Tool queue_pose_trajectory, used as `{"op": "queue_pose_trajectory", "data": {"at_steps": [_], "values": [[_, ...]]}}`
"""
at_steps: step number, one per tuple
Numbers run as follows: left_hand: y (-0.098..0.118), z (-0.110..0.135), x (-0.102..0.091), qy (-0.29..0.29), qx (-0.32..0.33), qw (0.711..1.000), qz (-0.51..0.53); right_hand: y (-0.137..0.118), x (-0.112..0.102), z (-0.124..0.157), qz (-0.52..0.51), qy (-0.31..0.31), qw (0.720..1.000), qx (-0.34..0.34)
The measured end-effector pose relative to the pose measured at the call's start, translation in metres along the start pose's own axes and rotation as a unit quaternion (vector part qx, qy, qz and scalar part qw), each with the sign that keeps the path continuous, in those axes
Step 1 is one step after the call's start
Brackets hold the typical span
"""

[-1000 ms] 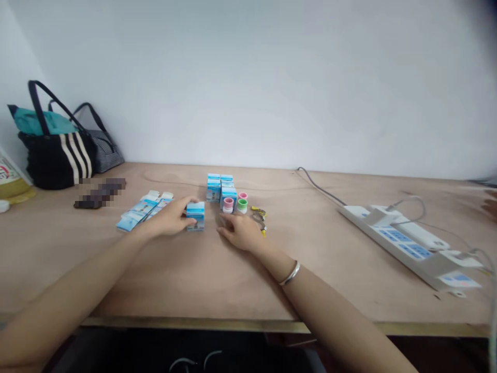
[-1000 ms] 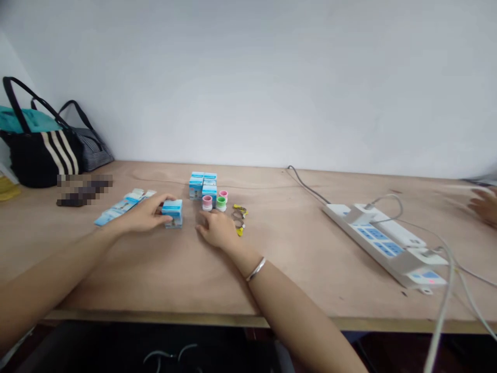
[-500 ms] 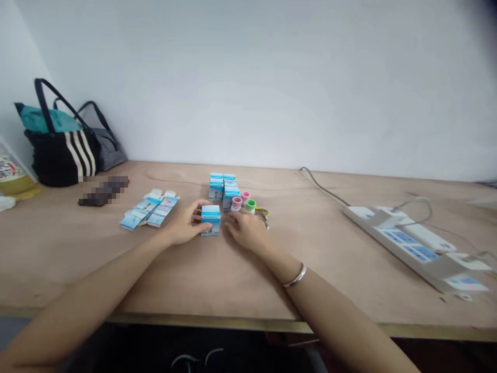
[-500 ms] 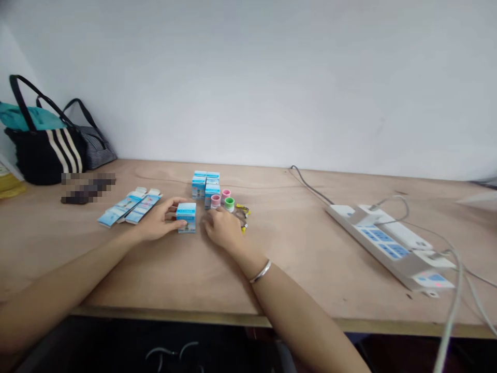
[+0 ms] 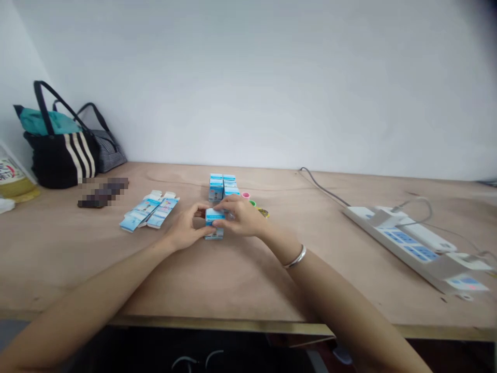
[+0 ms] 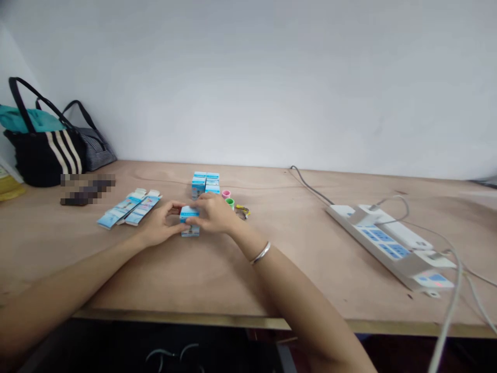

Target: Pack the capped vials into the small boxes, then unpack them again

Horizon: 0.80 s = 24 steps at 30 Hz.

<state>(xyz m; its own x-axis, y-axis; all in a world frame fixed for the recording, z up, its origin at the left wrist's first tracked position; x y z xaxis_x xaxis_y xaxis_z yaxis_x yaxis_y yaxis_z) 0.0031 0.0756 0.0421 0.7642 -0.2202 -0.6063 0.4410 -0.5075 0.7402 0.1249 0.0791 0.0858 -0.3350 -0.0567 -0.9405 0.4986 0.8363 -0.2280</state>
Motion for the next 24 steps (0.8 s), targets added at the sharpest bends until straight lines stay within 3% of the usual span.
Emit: {"op": "queue_pose_trajectory", "data": {"at_steps": [3, 5, 9, 12, 14, 18, 24], "values": [[-0.007, 0.001, 0.002, -0.003, -0.012, 1.000, 0.000, 0.002, -0.003, -0.007, -0.003, -0.001, 1.000, 0.025], [-0.009, 0.001, 0.004, -0.007, -0.002, 1.000, 0.021, 0.009, -0.004, -0.009, -0.022, 0.020, 0.996, 0.082], [-0.006, 0.003, 0.005, -0.004, 0.032, 0.997, 0.063, 0.021, -0.010, -0.001, -0.058, 0.142, 0.972, 0.180], [-0.005, 0.002, 0.006, -0.025, 0.032, 0.998, 0.056, 0.013, -0.018, 0.007, -0.026, 0.198, 0.968, 0.154], [-0.008, 0.001, 0.005, -0.030, 0.021, 0.997, 0.066, 0.001, -0.020, 0.008, 0.005, 0.181, 0.978, 0.102], [-0.014, 0.000, 0.004, -0.017, 0.002, 0.995, 0.096, -0.018, -0.011, 0.010, 0.060, 0.075, 0.995, 0.016], [-0.014, 0.001, -0.003, -0.003, 0.002, 0.999, 0.047, -0.011, -0.010, 0.020, 0.076, 0.060, 0.995, 0.034]]}}
Point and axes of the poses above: each hand's wrist, its own z-axis away from the middle knuckle, its own x-axis out of the palm, y = z × x, the point moved 8 cm from there along -z, towards the middle knuckle, and after that the axes turned 14 degrees about -y, right-handed, at the moved point
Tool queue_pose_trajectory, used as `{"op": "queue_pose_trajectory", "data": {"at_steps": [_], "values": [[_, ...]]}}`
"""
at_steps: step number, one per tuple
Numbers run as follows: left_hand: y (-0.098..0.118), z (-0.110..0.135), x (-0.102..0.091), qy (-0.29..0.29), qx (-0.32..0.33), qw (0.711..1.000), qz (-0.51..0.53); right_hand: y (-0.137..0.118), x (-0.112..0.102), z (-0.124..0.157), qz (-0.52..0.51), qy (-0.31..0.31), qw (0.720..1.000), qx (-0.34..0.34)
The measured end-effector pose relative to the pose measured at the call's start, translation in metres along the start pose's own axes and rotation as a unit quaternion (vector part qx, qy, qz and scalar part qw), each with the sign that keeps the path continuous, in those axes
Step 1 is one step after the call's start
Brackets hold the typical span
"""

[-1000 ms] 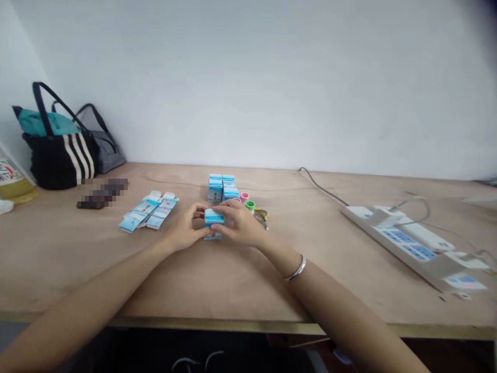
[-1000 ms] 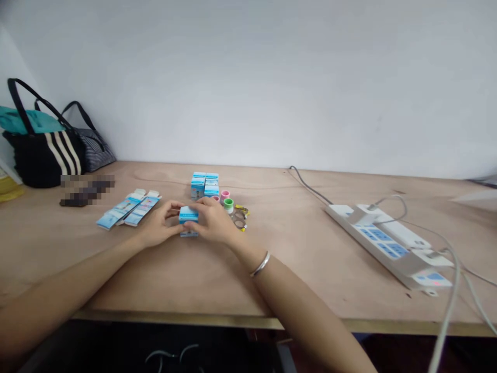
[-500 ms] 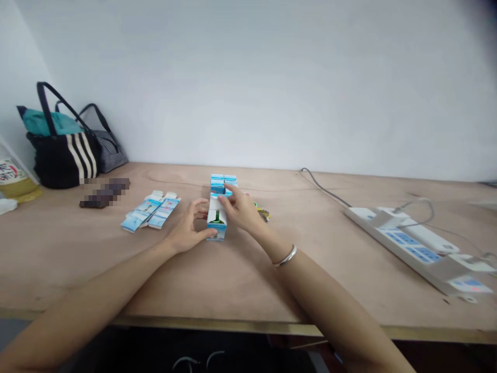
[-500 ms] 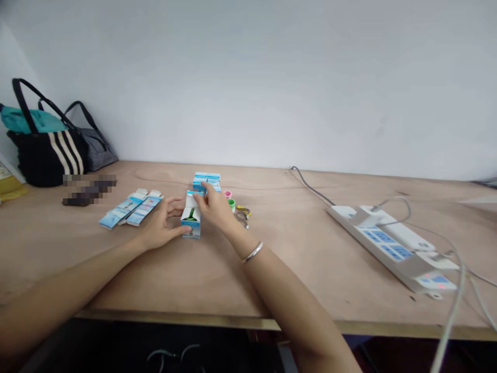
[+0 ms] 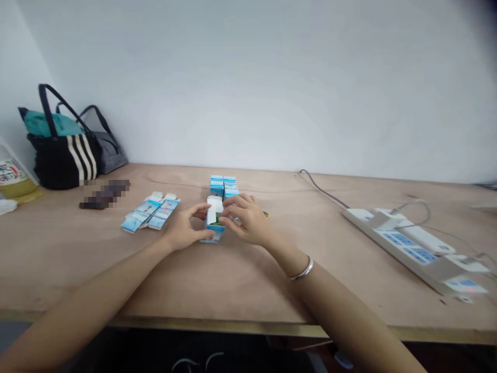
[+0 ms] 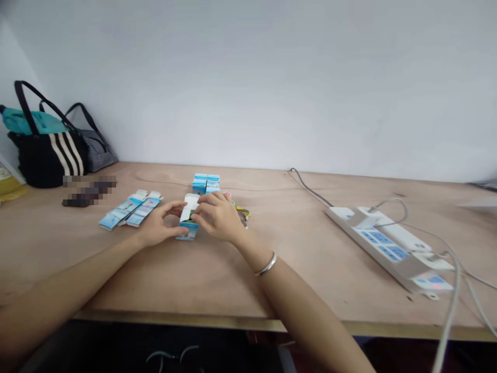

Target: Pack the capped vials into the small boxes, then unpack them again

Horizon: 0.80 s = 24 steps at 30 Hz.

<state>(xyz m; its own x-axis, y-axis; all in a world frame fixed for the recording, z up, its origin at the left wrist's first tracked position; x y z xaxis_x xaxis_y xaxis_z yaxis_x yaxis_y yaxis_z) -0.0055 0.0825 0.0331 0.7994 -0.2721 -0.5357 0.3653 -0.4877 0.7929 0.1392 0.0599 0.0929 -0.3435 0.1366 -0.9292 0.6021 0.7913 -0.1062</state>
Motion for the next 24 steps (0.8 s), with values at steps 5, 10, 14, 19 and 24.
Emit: {"op": "queue_pose_trajectory", "data": {"at_steps": [5, 10, 14, 19, 24], "values": [[0.010, 0.002, -0.007, 0.002, 0.011, 0.999, -0.049, 0.002, 0.006, 0.008, -0.020, -0.033, 0.999, -0.003], [0.016, 0.002, 0.000, -0.036, 0.026, 0.996, -0.071, -0.006, 0.029, 0.011, -0.040, -0.078, 0.996, -0.010], [0.009, 0.003, 0.003, -0.043, 0.008, 0.995, -0.088, -0.014, 0.048, 0.012, -0.091, -0.105, 0.990, -0.017], [0.002, 0.003, 0.002, -0.051, -0.010, 0.995, -0.081, -0.007, 0.059, 0.011, -0.154, -0.111, 0.981, 0.036], [-0.004, -0.001, 0.002, -0.067, -0.030, 0.996, -0.057, 0.004, 0.061, 0.011, -0.213, -0.095, 0.970, 0.072]]}}
Point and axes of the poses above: each hand's wrist, its own z-axis away from the middle knuckle, its own x-axis out of the palm, y = z × x, the point moved 8 cm from there along -z, towards the middle knuckle, and after that the axes turned 14 degrees about -y, right-handed, at the moved point
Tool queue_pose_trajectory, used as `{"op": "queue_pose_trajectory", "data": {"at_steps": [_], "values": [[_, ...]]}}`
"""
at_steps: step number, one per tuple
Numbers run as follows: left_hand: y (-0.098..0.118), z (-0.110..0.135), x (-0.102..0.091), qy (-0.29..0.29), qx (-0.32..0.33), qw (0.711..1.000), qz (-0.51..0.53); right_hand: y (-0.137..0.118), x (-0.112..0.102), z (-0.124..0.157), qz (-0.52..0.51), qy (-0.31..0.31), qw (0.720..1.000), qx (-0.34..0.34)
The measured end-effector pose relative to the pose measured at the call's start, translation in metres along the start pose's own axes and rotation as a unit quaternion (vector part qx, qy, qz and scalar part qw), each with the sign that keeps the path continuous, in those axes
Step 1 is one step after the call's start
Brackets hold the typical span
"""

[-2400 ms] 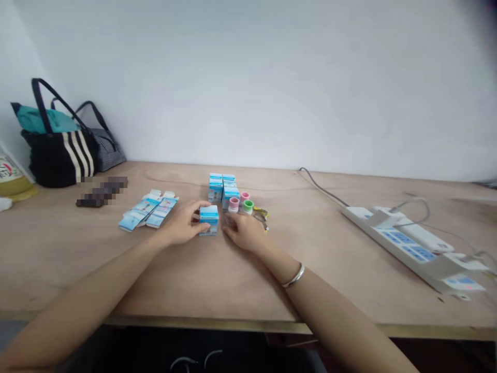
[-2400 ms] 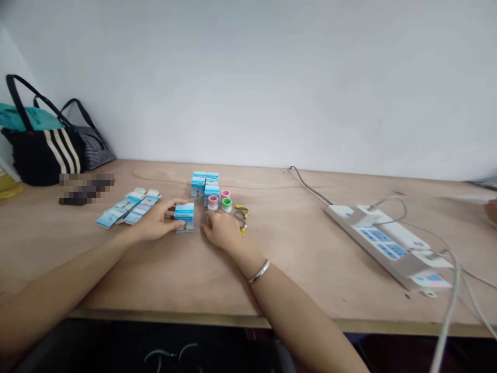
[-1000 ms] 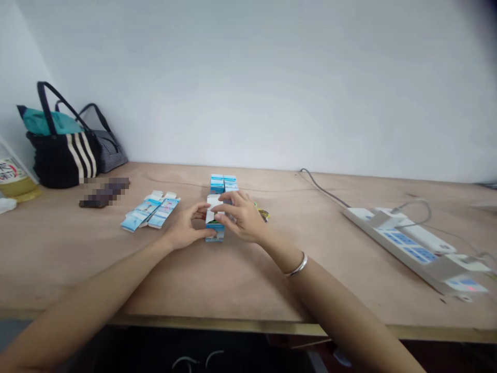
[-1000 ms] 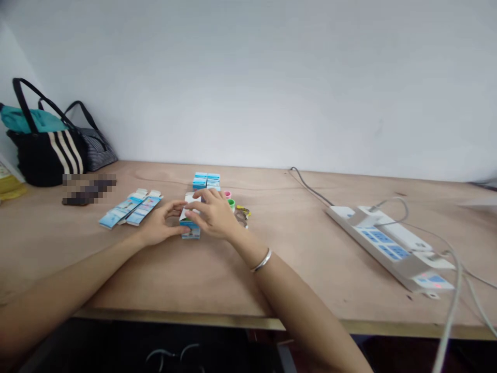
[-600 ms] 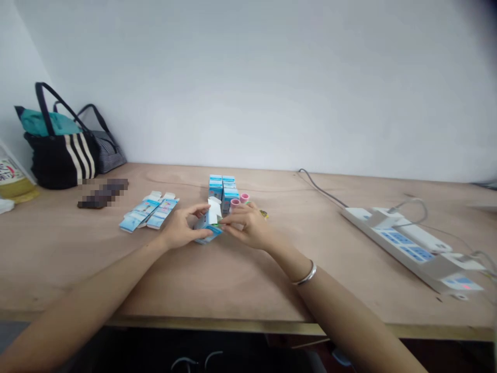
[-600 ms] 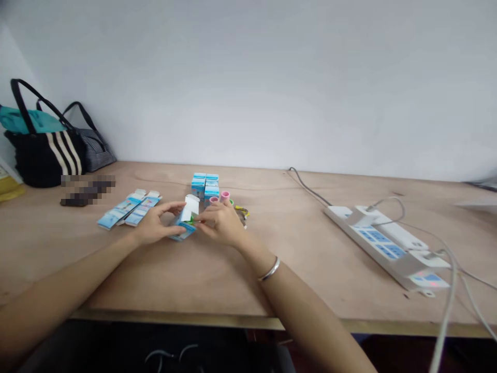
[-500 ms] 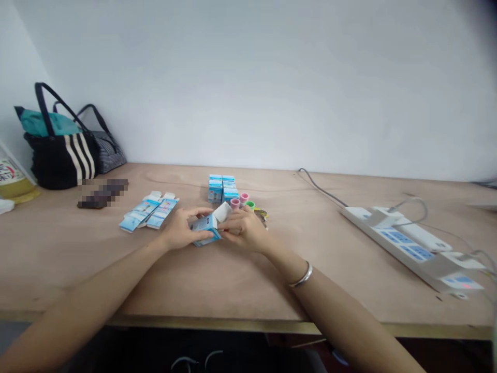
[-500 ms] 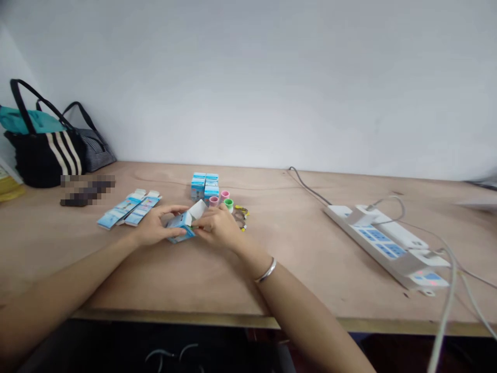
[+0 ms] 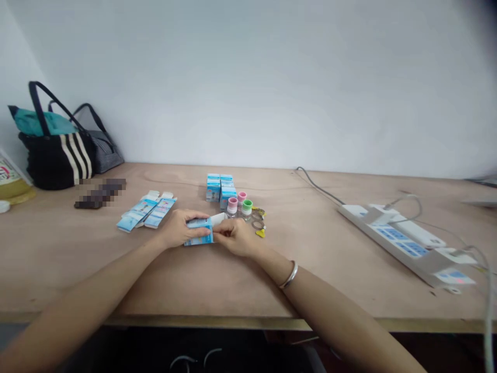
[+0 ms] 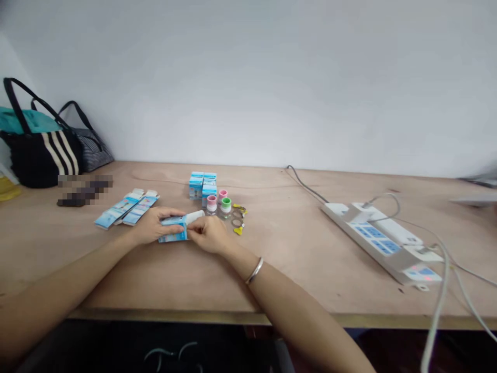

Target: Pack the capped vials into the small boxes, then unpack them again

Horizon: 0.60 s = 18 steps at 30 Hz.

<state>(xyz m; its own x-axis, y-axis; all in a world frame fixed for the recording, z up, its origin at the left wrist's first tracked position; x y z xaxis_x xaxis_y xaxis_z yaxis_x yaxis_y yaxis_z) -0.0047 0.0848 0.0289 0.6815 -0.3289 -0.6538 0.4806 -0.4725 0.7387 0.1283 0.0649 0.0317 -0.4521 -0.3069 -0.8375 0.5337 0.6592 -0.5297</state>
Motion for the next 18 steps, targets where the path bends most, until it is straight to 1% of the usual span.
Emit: {"op": "queue_pose_trajectory", "data": {"at_steps": [2, 5, 7, 10, 14, 18], "values": [[-0.003, -0.001, -0.001, -0.004, -0.006, 1.000, 0.009, 0.005, -0.005, 0.001, -0.022, 0.022, 1.000, 0.005], [-0.007, 0.000, -0.006, 0.006, -0.016, 1.000, -0.025, 0.015, -0.018, 0.006, -0.038, 0.059, 0.997, 0.030], [-0.011, 0.002, -0.011, 0.013, -0.031, 0.999, -0.042, 0.024, -0.027, 0.009, -0.042, 0.068, 0.995, 0.056], [-0.017, 0.003, -0.016, 0.008, -0.046, 0.998, -0.034, 0.032, -0.042, 0.015, -0.017, 0.067, 0.994, 0.081], [-0.013, 0.002, -0.016, -0.011, -0.026, 0.998, -0.050, 0.029, -0.063, 0.022, 0.052, 0.100, 0.991, 0.078], [-0.006, 0.003, -0.012, -0.030, 0.005, 0.997, -0.071, 0.018, -0.076, 0.027, 0.107, 0.140, 0.983, 0.047]]}}
Point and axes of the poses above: each hand's wrist, its own z-axis away from the middle knuckle, its own x-axis out of the palm, y = z × x, the point moved 8 cm from there along -z, towards the middle knuckle, and after that the axes turned 14 degrees about -y, right-handed, at the moved point
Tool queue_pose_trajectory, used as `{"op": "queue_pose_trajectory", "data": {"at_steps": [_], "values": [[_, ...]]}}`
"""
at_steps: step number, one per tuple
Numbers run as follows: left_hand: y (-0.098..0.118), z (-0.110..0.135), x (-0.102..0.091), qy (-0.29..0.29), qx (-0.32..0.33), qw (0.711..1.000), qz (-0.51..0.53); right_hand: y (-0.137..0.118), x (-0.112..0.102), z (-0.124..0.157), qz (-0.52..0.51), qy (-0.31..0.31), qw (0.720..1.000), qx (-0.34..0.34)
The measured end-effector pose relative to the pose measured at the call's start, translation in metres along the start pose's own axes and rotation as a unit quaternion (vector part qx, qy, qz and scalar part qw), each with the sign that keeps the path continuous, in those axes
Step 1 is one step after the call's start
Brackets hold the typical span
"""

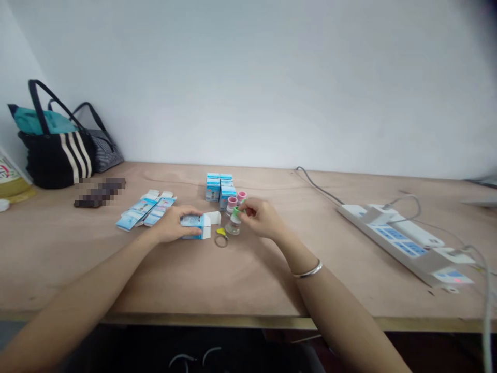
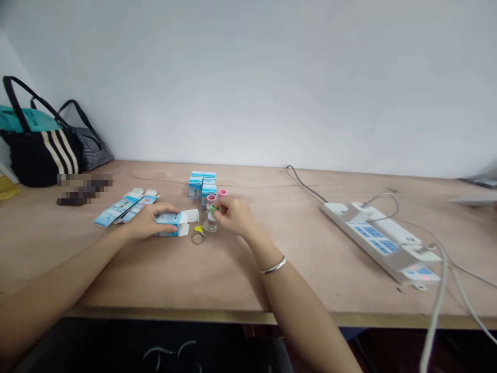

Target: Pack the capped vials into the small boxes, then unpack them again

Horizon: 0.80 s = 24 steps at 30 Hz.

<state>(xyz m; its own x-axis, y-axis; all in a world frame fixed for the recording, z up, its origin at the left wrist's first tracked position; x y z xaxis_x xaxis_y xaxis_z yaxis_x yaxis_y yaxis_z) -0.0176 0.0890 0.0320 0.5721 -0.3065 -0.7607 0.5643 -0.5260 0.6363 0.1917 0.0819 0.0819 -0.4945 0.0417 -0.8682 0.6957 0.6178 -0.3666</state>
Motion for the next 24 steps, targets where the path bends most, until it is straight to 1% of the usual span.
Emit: {"op": "queue_pose_trajectory", "data": {"at_steps": [3, 6, 8, 10, 12, 13, 14, 16, 18, 19, 21, 24], "values": [[0.005, 0.001, 0.000, 0.000, 0.026, 1.000, -0.003, -0.004, -0.004, 0.000, 0.047, 0.012, 0.999, -0.020], [0.010, 0.002, -0.001, 0.014, 0.054, 0.998, -0.013, -0.004, -0.003, 0.000, 0.072, -0.001, 0.997, -0.025], [0.012, 0.002, -0.001, 0.025, 0.065, 0.997, -0.025, -0.003, -0.003, 0.000, 0.078, -0.006, 0.997, -0.012], [0.013, 0.002, -0.001, 0.032, 0.070, 0.996, -0.034, -0.002, -0.007, 0.003, 0.082, 0.006, 0.997, 0.012], [0.012, 0.001, 0.001, 0.032, 0.071, 0.996, -0.041, -0.007, -0.008, 0.006, 0.079, 0.007, 0.997, 0.017], [0.011, 0.001, 0.003, 0.029, 0.071, 0.996, -0.043, -0.012, -0.004, 0.007, 0.075, -0.012, 0.997, 0.006], [0.011, 0.000, 0.004, 0.026, 0.072, 0.996, -0.044, -0.019, 0.003, 0.007, 0.072, -0.046, 0.996, -0.011], [0.010, 0.000, 0.006, 0.020, 0.073, 0.996, -0.044, -0.032, 0.023, 0.008, 0.072, -0.134, 0.987, -0.040], [0.010, 0.000, 0.006, 0.018, 0.073, 0.996, -0.043, -0.041, 0.042, 0.009, 0.082, -0.209, 0.974, -0.044], [0.010, 0.001, 0.006, 0.018, 0.072, 0.996, -0.043, -0.042, 0.049, 0.009, 0.084, -0.235, 0.967, -0.041], [0.012, 0.001, 0.006, 0.016, 0.073, 0.996, -0.047, -0.042, 0.057, 0.011, 0.080, -0.277, 0.957, -0.036], [0.015, 0.002, 0.005, 0.013, 0.075, 0.996, -0.056, -0.031, 0.057, 0.016, 0.057, -0.335, 0.940, -0.027]]}}
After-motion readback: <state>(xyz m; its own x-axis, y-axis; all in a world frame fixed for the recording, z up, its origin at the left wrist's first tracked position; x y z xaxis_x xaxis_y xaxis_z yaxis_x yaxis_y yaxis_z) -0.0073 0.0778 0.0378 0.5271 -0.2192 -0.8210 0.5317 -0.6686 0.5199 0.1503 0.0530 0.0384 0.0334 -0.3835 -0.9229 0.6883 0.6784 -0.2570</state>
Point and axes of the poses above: each hand's wrist, its own z-axis away from the middle knuckle, its own x-axis out of the palm, y = z × x, the point moved 8 cm from there along -z, towards the middle knuckle, and after that the axes turned 14 degrees about -y, right-handed, at the moved point
